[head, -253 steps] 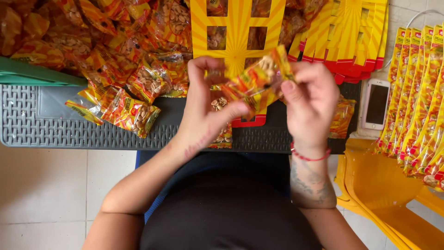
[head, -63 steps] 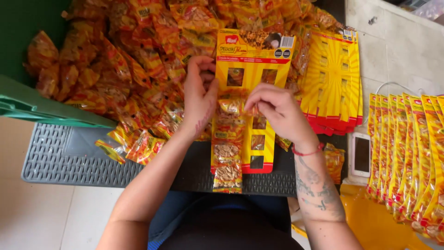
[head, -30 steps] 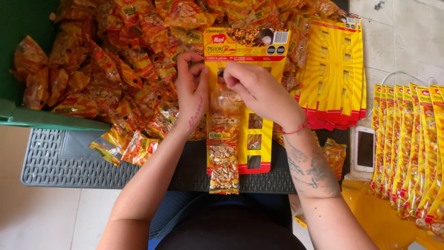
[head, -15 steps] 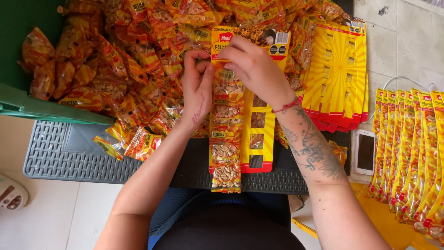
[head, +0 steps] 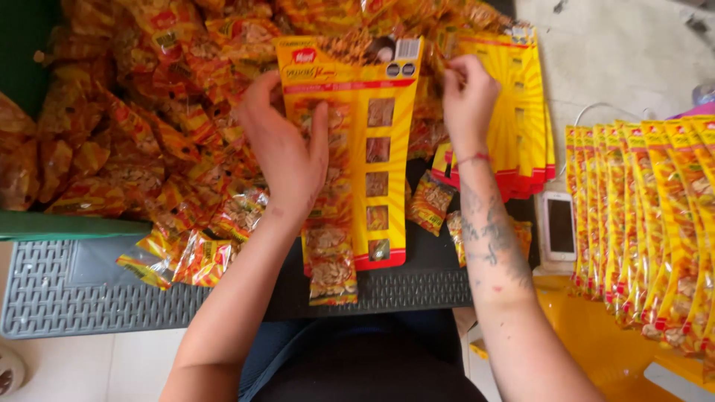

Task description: The person places small transparent snack packets into the slots of yellow cardboard display cards. They pick packets from a green bin and the table, insert them into the card, and then move the completed card to a stack on the right.

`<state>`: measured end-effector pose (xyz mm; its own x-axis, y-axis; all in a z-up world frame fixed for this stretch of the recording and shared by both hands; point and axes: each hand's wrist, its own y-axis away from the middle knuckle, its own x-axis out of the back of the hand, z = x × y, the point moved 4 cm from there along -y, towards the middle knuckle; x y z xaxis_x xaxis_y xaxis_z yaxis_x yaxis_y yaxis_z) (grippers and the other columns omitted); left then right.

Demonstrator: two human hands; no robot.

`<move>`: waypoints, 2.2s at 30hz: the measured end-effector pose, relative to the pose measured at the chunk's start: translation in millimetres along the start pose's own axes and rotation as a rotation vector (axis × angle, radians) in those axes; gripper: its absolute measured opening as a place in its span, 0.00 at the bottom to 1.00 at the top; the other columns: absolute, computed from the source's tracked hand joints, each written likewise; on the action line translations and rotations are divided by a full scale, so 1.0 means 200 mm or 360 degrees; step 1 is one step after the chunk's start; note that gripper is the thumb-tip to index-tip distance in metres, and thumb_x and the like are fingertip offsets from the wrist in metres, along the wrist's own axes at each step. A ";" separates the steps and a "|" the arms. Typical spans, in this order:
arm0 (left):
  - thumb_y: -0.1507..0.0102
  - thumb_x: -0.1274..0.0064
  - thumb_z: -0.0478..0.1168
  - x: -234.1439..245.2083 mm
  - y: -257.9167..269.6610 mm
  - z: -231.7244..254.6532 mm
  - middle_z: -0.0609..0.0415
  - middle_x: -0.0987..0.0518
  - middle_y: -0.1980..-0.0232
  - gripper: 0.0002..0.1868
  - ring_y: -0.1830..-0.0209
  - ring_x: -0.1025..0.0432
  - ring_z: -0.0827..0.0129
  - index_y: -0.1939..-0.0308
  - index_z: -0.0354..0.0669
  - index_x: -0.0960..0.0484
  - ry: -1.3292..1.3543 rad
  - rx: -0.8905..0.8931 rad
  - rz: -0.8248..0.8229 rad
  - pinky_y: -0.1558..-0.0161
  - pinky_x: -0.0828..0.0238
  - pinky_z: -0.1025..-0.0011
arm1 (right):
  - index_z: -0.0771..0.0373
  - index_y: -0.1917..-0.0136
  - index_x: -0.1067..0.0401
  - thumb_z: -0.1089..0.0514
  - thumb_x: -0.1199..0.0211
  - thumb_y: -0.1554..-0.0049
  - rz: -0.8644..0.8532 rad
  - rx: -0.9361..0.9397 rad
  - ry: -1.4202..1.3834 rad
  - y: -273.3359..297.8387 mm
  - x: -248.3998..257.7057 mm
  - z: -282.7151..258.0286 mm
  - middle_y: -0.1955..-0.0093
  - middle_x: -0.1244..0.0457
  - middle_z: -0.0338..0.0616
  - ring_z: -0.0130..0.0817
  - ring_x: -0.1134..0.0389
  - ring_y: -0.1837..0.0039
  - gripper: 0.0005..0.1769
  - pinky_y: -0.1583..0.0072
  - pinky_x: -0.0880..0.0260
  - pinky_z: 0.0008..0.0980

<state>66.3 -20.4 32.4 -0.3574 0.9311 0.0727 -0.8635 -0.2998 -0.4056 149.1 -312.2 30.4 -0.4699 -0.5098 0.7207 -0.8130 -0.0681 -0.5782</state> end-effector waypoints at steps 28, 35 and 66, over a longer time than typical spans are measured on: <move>0.37 0.40 0.43 0.15 0.84 0.33 0.56 0.18 0.65 0.03 0.54 0.24 0.54 0.63 0.51 0.16 -0.0292 -0.0227 -0.1277 0.49 0.31 0.56 | 0.68 0.59 0.21 0.67 0.33 0.43 -0.0655 -0.0821 -0.1188 1.20 0.46 -0.71 0.66 0.34 0.46 0.28 0.31 0.65 0.02 0.60 0.25 0.28; 0.38 0.38 0.40 0.01 0.80 0.09 0.60 0.24 0.70 0.06 0.56 0.31 0.64 0.69 0.49 0.19 -0.1183 -0.0763 -0.0883 0.49 0.45 0.57 | 0.69 0.61 0.25 0.69 0.30 0.46 -0.0379 -0.0813 -0.0741 1.14 0.19 -0.60 0.71 0.36 0.47 0.33 0.34 0.69 0.05 0.64 0.32 0.32; 0.38 0.40 0.52 -0.08 0.66 0.31 0.44 0.24 0.31 0.41 0.34 0.24 0.63 0.26 0.39 0.38 0.0377 0.0391 -0.1204 0.34 0.26 0.66 | 0.64 0.56 0.32 0.71 0.38 0.41 0.0247 -0.0544 -0.1121 0.89 0.53 -0.58 0.50 0.34 0.54 0.40 0.30 0.46 0.06 0.43 0.29 0.32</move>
<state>-63.4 -87.1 34.4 0.4116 0.9104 0.0410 -0.9036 0.4136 -0.1118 -84.2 -279.3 48.2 -0.3515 -0.9216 0.1644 -0.8701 0.2569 -0.4206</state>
